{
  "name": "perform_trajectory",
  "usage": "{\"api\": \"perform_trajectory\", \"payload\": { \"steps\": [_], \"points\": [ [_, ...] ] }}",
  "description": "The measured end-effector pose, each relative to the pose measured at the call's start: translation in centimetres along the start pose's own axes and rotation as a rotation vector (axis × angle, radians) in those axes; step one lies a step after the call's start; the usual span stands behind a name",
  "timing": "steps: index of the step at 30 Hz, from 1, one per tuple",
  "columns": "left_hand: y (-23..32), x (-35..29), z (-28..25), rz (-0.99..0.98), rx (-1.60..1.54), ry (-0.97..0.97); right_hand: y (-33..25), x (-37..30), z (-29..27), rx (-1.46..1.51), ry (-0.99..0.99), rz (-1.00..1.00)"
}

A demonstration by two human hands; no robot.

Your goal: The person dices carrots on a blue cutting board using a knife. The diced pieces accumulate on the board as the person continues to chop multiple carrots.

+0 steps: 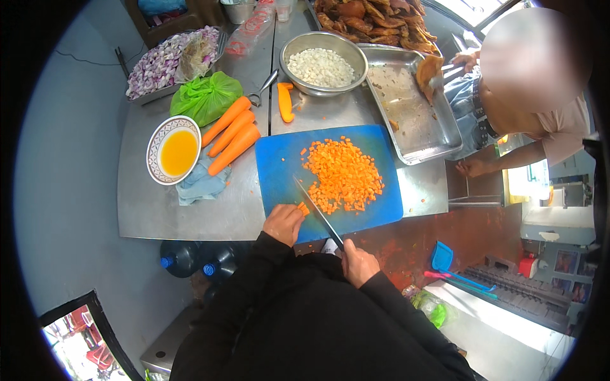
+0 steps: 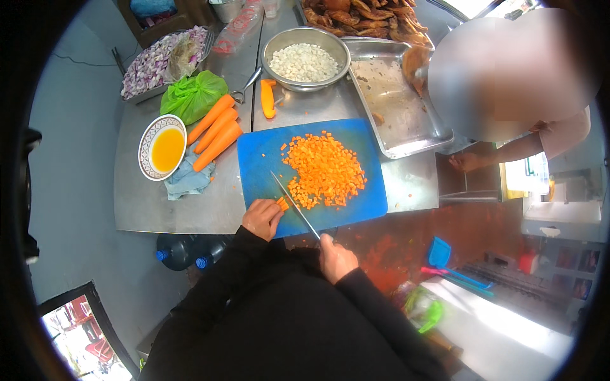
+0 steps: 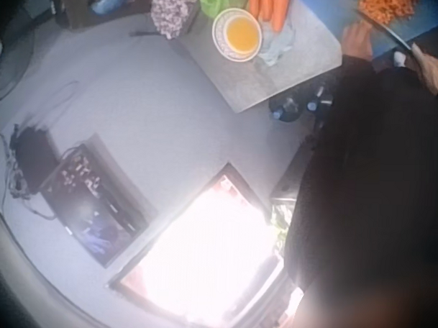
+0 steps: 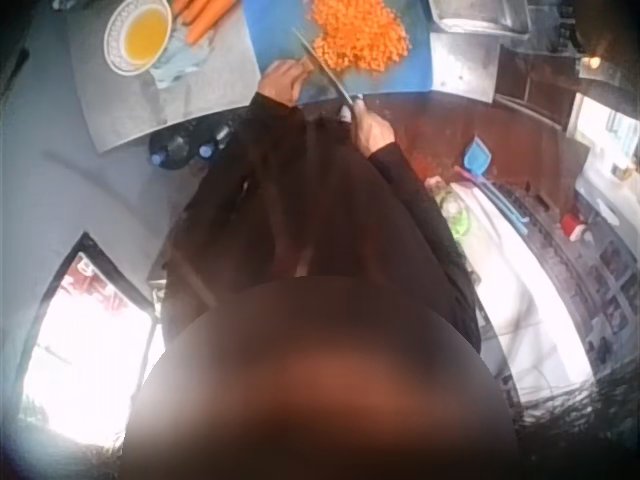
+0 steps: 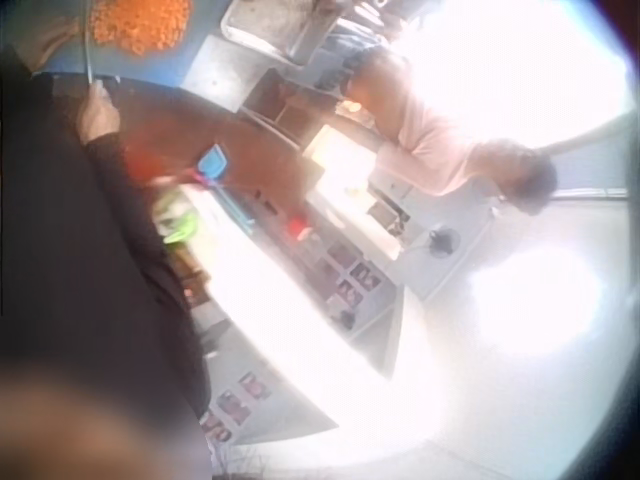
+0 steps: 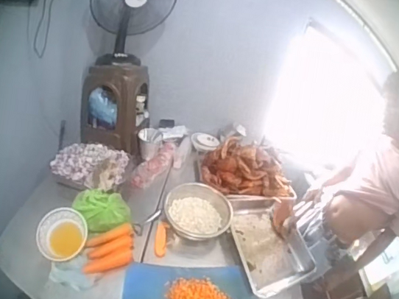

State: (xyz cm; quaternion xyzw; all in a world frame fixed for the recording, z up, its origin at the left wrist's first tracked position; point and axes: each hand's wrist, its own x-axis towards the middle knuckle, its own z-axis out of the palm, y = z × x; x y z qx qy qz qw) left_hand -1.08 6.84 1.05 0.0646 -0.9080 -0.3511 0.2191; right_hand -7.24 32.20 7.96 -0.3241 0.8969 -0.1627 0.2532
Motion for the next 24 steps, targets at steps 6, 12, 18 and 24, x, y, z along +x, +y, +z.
{"api": "perform_trajectory", "payload": {
  "steps": [6, 12, 18, 24],
  "points": [
    [-0.1, -0.2, -0.1, 0.006, -0.006, -0.019, -0.4, 1.8, 2.1, -0.027, -0.086, 0.041],
    [0.4, 0.2, -0.3, 0.034, 0.014, 0.003, -0.1, 2.3, 1.3, 0.087, -0.027, 0.027],
    [0.4, 0.1, -0.3, 0.004, 0.019, -0.017, -0.8, 0.4, 1.0, -0.045, -0.091, 0.085],
    [0.2, -0.1, -0.1, 0.009, 0.027, -0.019, 0.3, 2.5, 1.9, 0.104, -0.085, 0.001]
  ]
}}
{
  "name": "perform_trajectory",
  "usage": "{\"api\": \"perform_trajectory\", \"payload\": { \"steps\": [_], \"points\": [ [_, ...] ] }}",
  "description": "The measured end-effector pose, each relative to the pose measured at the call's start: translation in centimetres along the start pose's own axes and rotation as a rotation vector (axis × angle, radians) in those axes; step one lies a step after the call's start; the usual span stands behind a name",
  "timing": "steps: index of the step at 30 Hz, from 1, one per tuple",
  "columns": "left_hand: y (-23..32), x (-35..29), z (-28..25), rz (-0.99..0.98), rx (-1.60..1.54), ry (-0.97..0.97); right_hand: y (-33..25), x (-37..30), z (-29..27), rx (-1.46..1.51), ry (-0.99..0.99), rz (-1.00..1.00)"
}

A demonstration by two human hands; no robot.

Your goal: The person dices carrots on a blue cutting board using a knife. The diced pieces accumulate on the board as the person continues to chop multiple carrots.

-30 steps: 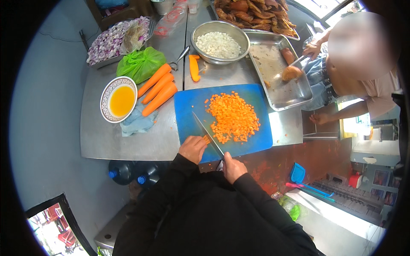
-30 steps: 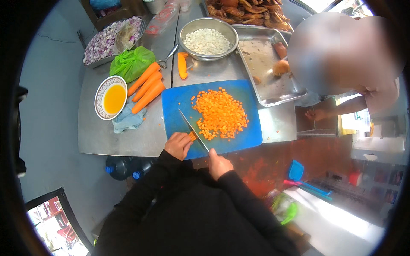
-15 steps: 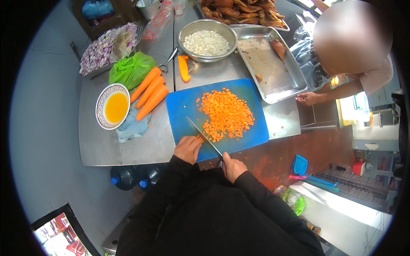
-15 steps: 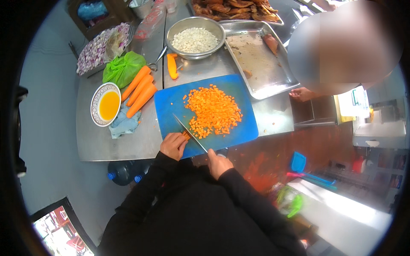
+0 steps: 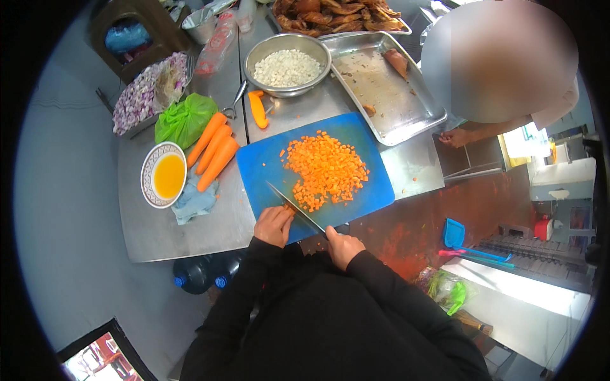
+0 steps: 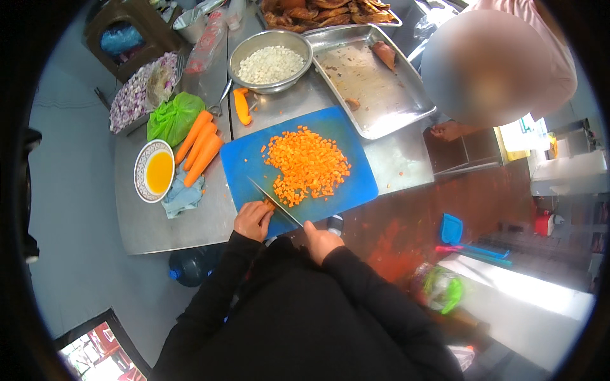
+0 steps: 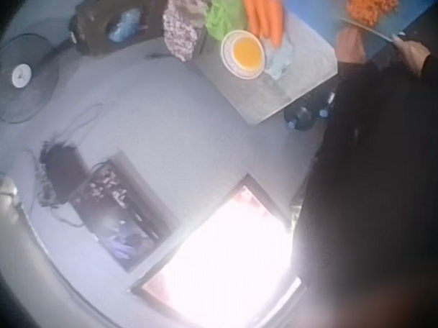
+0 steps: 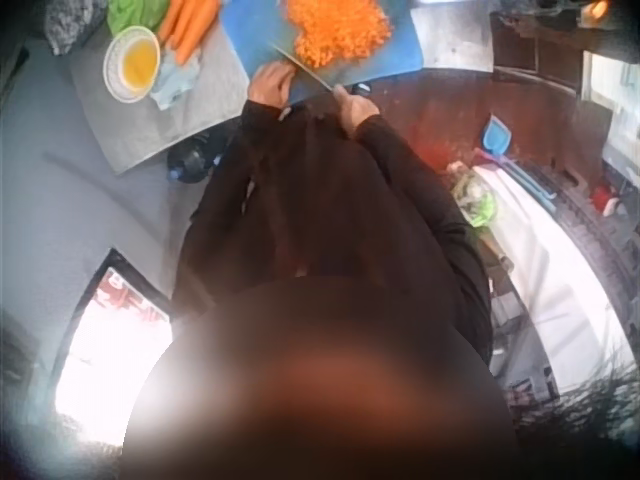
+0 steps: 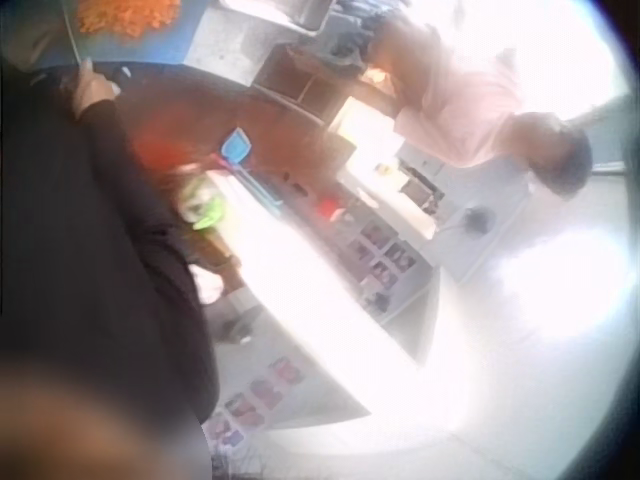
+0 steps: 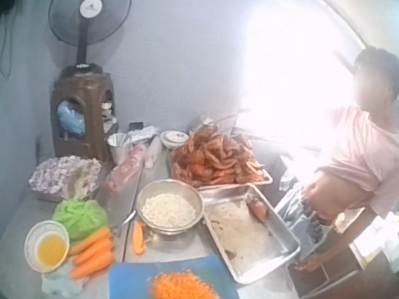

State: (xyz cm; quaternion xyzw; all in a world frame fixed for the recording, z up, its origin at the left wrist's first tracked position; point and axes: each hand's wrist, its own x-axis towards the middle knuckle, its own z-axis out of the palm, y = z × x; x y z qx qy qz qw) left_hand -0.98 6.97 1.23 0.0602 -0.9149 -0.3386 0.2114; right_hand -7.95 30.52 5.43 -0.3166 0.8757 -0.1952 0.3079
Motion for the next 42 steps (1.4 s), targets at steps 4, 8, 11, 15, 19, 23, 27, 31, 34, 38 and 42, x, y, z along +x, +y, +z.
{"api": "perform_trajectory", "payload": {
  "steps": [4, 8, 11, 15, 19, 23, 27, 31, 34, 38, 42],
  "points": [
    [0.4, 0.5, 0.0, 0.005, 0.004, 0.014, 1.0, -0.2, -0.5, 0.015, 0.072, 0.028],
    [1.4, 1.1, -0.3, -0.083, 0.040, -0.057, 1.2, -1.5, -0.9, -0.001, 0.101, 0.028],
    [2.0, 1.3, -1.1, -0.086, 0.068, -0.039, 0.6, -2.6, -1.5, -0.012, 0.105, 0.019],
    [1.7, 1.5, -1.6, -0.074, 0.084, -0.099, -0.9, -3.3, -2.6, -0.080, 0.076, 0.015],
    [0.7, 1.6, -1.2, -0.071, 0.058, -0.172, -1.5, -4.0, -3.4, -0.125, 0.085, 0.011],
    [0.5, 1.3, -0.8, -0.031, 0.038, -0.144, -1.2, -3.5, -2.7, -0.137, -0.012, 0.068],
    [0.6, 0.8, -0.6, -0.030, 0.005, -0.100, -1.6, -0.7, -1.9, -0.082, 0.035, 0.017],
    [0.6, 0.5, -0.9, -0.031, 0.031, -0.079, -2.3, 0.0, -3.5, -0.106, 0.017, -0.030],
    [0.7, 0.2, -0.8, -0.037, 0.046, -0.066, -2.4, -1.8, -4.5, -0.117, -0.028, -0.001],
    [0.8, -0.1, -0.6, -0.039, 0.040, -0.044, -2.0, -1.6, -3.8, -0.122, -0.084, 0.054],
    [0.9, -0.1, -0.7, -0.043, 0.037, -0.018, -2.1, 0.2, -3.4, -0.067, -0.065, -0.025]
  ]
}}
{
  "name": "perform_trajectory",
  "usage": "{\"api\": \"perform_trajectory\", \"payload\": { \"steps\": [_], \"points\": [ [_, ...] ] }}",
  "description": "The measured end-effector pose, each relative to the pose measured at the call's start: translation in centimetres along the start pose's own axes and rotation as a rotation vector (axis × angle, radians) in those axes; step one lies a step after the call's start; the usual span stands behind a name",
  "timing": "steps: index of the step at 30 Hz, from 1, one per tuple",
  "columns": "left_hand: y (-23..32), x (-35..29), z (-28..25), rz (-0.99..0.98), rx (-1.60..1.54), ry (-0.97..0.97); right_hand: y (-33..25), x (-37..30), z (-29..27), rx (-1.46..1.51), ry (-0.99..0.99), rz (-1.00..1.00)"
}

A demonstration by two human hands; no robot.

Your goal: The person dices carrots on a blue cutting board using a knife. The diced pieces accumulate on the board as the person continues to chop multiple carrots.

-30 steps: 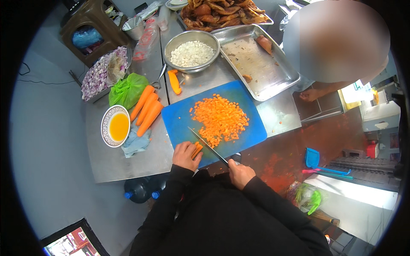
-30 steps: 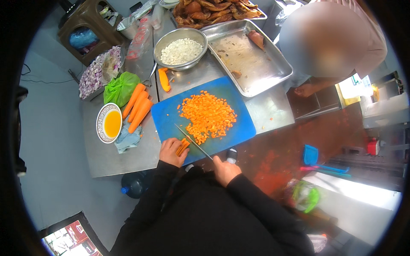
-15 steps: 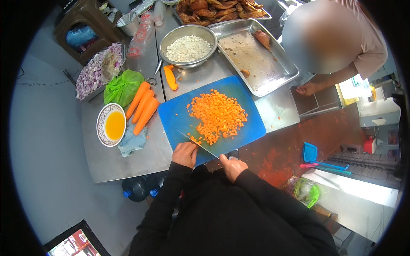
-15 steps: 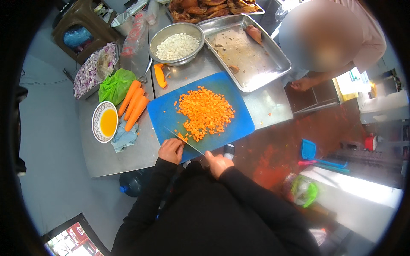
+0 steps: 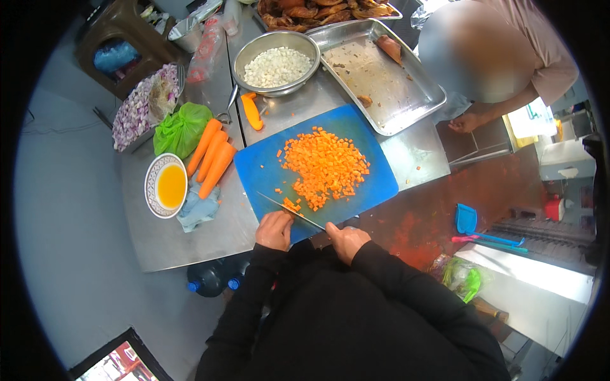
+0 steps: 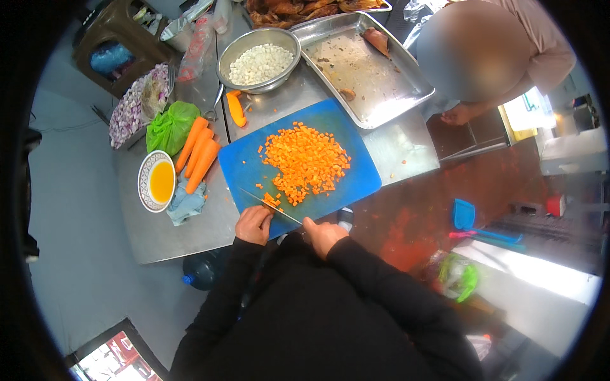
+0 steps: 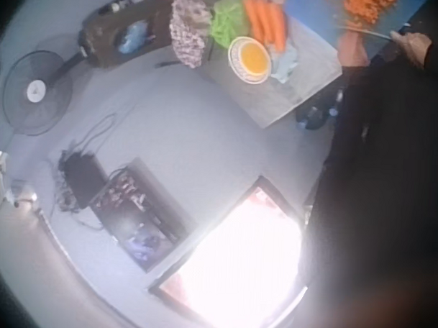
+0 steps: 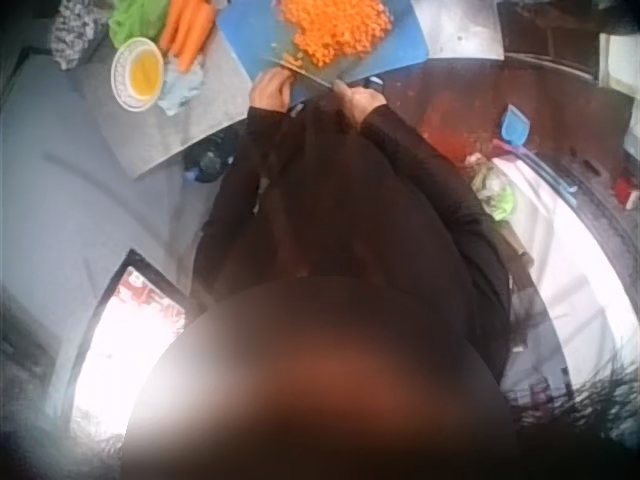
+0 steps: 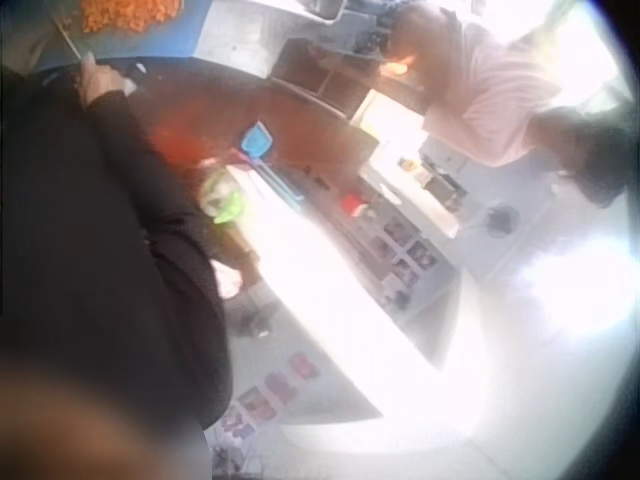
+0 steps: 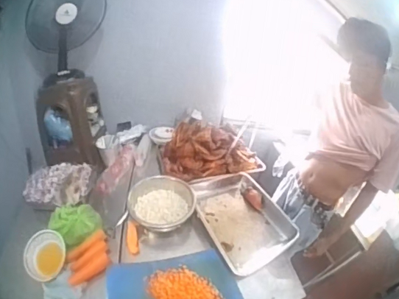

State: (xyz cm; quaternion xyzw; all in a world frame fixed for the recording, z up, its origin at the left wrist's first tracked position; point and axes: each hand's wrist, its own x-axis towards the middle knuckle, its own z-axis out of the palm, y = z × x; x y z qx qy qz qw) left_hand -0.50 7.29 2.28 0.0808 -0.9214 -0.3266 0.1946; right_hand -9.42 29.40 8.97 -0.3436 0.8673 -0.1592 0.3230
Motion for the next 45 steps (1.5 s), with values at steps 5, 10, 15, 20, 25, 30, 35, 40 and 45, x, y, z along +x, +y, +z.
{"api": "perform_trajectory", "payload": {
  "steps": [5, 10, 15, 20, 25, 30, 35, 40, 45],
  "points": [
    [-0.1, -0.1, -0.2, 0.034, -0.011, 0.007, -1.3, -1.7, -1.5, 0.006, 0.025, -0.007],
    [-0.4, -0.6, 0.1, 0.017, -0.018, 0.032, -1.2, -1.9, -0.9, 0.011, -0.015, 0.020],
    [-0.5, -0.4, 0.5, 0.055, -0.009, 0.040, 1.1, -0.2, 1.0, 0.056, -0.063, 0.023],
    [-0.2, 1.5, 1.9, 0.084, -0.005, 0.038, 3.5, -0.4, 0.4, 0.117, 0.085, 0.046],
    [0.5, 4.3, 1.8, 0.032, -0.031, -0.062, 4.7, -0.2, -0.9, 0.037, 0.097, 0.074],
    [1.5, 3.8, -0.1, -0.053, -0.011, 0.015, 4.5, -0.3, 0.2, 0.040, 0.140, 0.047],
    [1.2, 2.6, 0.2, -0.050, 0.079, -0.076, 3.6, -0.4, -0.3, -0.003, 0.130, 0.079],
    [1.0, 1.9, 1.1, -0.096, 0.130, -0.131, 2.4, -2.1, -2.2, -0.053, 0.097, 0.020],
    [1.2, 1.6, 1.6, -0.105, 0.090, -0.079, 2.1, -0.5, -2.0, -0.102, 0.038, -0.012]
  ]
}}
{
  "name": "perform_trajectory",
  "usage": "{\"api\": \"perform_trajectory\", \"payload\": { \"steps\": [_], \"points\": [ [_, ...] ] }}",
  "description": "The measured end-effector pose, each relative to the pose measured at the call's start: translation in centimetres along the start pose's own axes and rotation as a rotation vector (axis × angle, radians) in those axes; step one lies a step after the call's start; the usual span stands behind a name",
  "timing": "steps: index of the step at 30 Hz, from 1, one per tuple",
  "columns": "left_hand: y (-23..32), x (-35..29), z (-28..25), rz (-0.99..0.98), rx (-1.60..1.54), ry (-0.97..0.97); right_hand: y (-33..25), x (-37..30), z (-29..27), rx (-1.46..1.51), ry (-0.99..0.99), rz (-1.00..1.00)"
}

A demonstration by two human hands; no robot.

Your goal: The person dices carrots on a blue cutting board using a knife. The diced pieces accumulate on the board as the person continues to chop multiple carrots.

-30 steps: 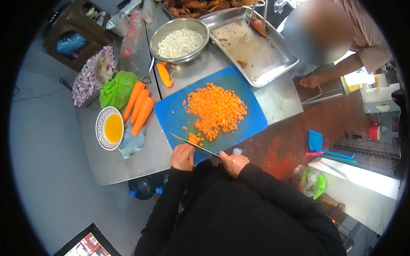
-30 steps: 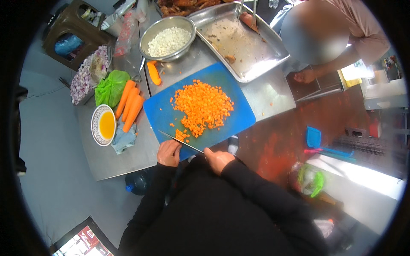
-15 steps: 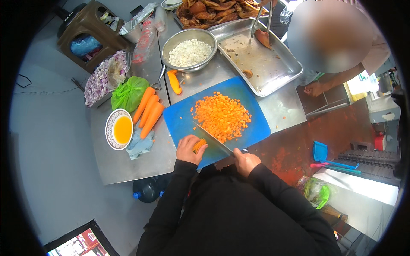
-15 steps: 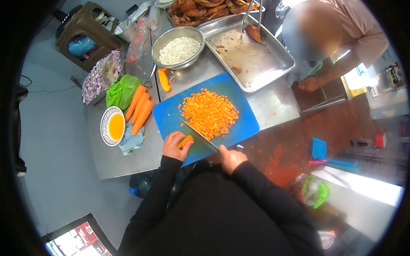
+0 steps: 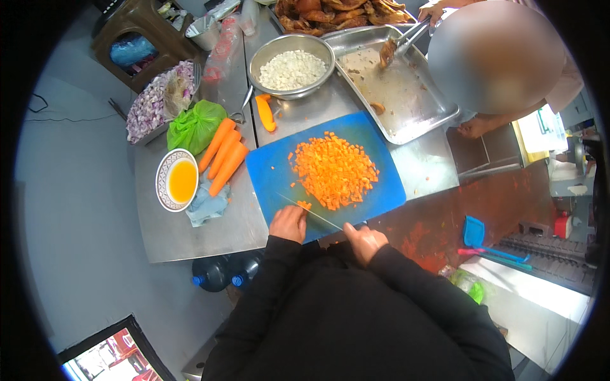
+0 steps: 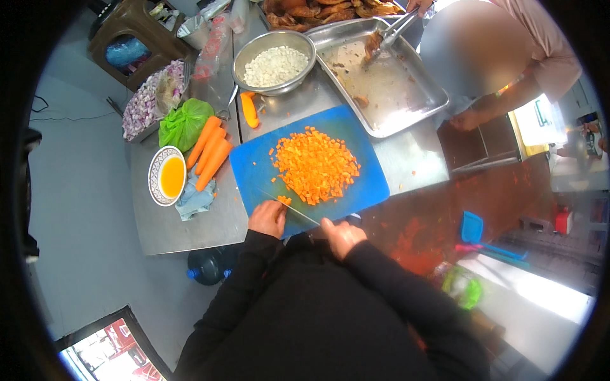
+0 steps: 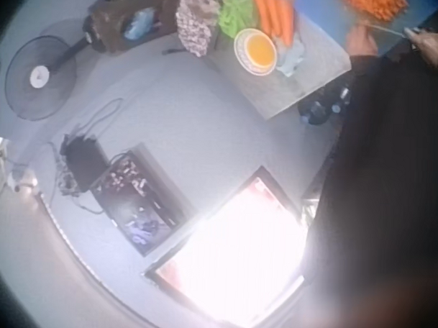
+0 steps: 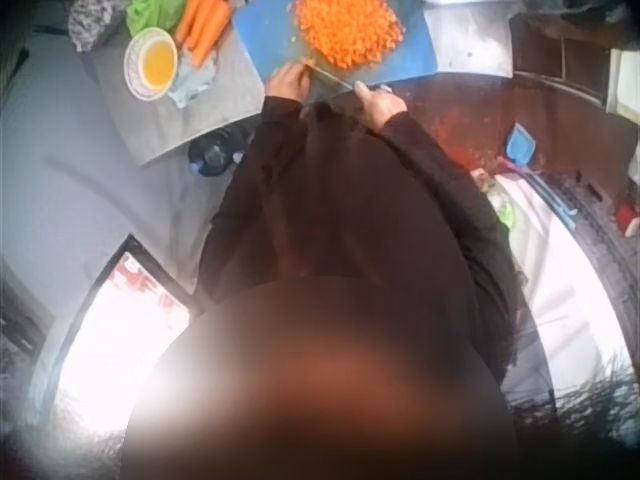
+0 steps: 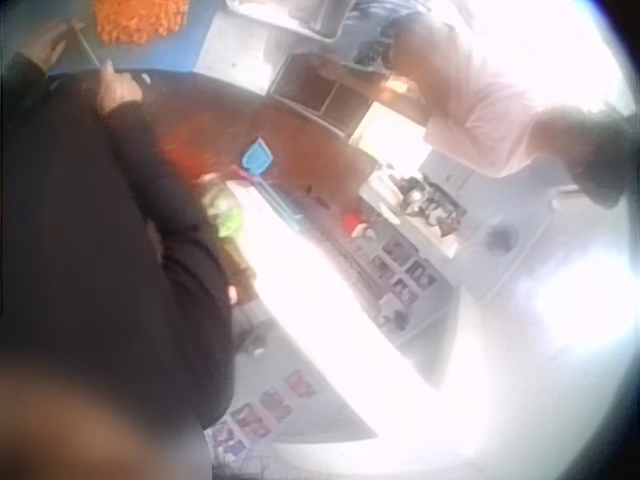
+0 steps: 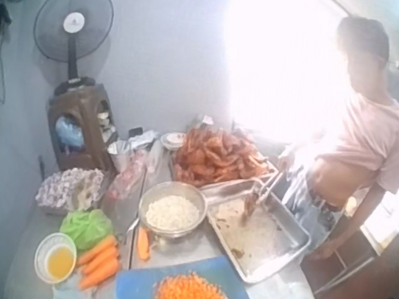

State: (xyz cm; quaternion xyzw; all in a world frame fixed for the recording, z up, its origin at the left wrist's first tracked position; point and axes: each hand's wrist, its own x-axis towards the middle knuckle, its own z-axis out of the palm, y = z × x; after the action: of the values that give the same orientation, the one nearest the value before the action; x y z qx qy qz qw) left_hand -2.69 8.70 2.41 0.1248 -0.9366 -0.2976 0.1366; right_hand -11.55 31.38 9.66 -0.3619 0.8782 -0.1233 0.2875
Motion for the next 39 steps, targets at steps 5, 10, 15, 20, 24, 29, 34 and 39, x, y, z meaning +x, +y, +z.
{"api": "perform_trajectory", "payload": {
  "steps": [5, 10, 15, 20, 24, 29, 34, 39],
  "points": [
    [0.1, -0.7, 0.3, 0.016, -0.006, 0.060, -0.7, 2.9, -0.9, 0.051, -0.118, 0.031],
    [0.0, -1.8, 0.6, -0.016, -0.028, 0.114, -0.8, -0.2, -2.7, 0.025, -0.016, -0.019],
    [0.0, -2.1, 0.8, -0.031, -0.044, 0.107, -0.1, -0.1, 0.0, 0.026, -0.060, 0.002],
    [1.0, -1.3, -0.5, 0.022, -0.082, 0.157, 1.8, 1.3, 1.7, 0.093, -0.090, -0.049],
    [1.5, -1.7, -1.1, -0.021, -0.013, 0.161, 2.6, 0.6, 0.8, 0.133, -0.089, -0.068],
    [0.5, -2.1, -0.8, -0.043, -0.006, 0.067, 0.1, 0.8, -0.3, 0.091, -0.052, -0.080],
    [0.4, -2.2, -0.5, -0.055, 0.043, 0.065, -2.5, 2.2, 0.2, 0.062, -0.022, -0.067],
    [0.4, -2.2, -0.4, -0.022, 0.033, 0.111, 1.2, -1.0, -0.1, -0.019, -0.043, -0.025]
  ]
}}
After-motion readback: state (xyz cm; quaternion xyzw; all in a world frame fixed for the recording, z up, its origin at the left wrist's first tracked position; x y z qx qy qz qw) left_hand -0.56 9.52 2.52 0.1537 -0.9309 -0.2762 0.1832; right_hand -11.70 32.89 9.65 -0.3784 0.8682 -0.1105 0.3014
